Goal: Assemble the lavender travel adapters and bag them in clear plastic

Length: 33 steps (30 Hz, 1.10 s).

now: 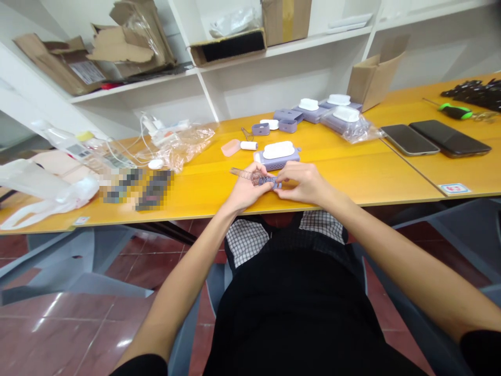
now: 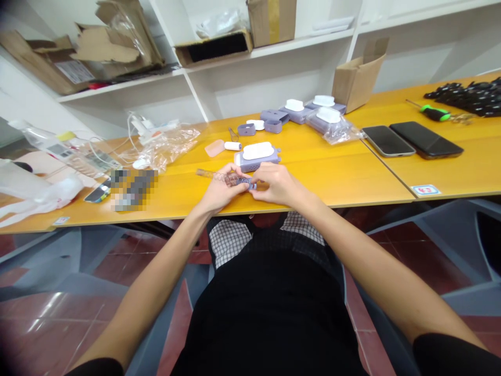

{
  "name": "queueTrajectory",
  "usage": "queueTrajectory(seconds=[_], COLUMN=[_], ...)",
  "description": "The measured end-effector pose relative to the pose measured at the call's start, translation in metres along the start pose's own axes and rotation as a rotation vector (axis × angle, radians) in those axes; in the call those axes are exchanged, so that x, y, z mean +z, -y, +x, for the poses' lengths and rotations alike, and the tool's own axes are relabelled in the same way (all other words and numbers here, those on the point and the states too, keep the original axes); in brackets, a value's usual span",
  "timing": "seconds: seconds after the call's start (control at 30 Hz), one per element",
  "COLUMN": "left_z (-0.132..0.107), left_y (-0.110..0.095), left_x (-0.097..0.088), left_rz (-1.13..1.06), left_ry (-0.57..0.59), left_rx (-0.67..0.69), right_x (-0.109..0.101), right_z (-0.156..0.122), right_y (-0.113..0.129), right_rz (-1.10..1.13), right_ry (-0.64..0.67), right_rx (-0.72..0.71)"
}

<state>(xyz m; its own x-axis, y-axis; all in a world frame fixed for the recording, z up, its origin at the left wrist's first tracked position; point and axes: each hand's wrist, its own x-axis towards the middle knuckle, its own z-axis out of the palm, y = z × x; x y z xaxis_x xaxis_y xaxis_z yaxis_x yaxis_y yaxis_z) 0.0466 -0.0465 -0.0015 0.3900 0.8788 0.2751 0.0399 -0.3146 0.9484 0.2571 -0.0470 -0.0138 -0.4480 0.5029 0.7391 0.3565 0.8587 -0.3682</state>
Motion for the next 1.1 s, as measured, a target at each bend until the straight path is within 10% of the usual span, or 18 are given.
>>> queueTrajectory(seconds=[0.63, 1.1], left_z=[0.0016, 0.0002], left_y=[0.0027, 0.0017], left_x=[0.0045, 0.0001], left_rz=[0.187, -0.067], left_ry=[-0.075, -0.002], left_rx=[0.060, -0.029], right_x=[0.0027, 0.0017], right_z=[-0.0007, 0.0026], right_y=[-0.0010, 0.0037], right_rz=[-0.066, 0.000], right_ry=[0.038, -0.014], right_rx=[-0.079, -0.018])
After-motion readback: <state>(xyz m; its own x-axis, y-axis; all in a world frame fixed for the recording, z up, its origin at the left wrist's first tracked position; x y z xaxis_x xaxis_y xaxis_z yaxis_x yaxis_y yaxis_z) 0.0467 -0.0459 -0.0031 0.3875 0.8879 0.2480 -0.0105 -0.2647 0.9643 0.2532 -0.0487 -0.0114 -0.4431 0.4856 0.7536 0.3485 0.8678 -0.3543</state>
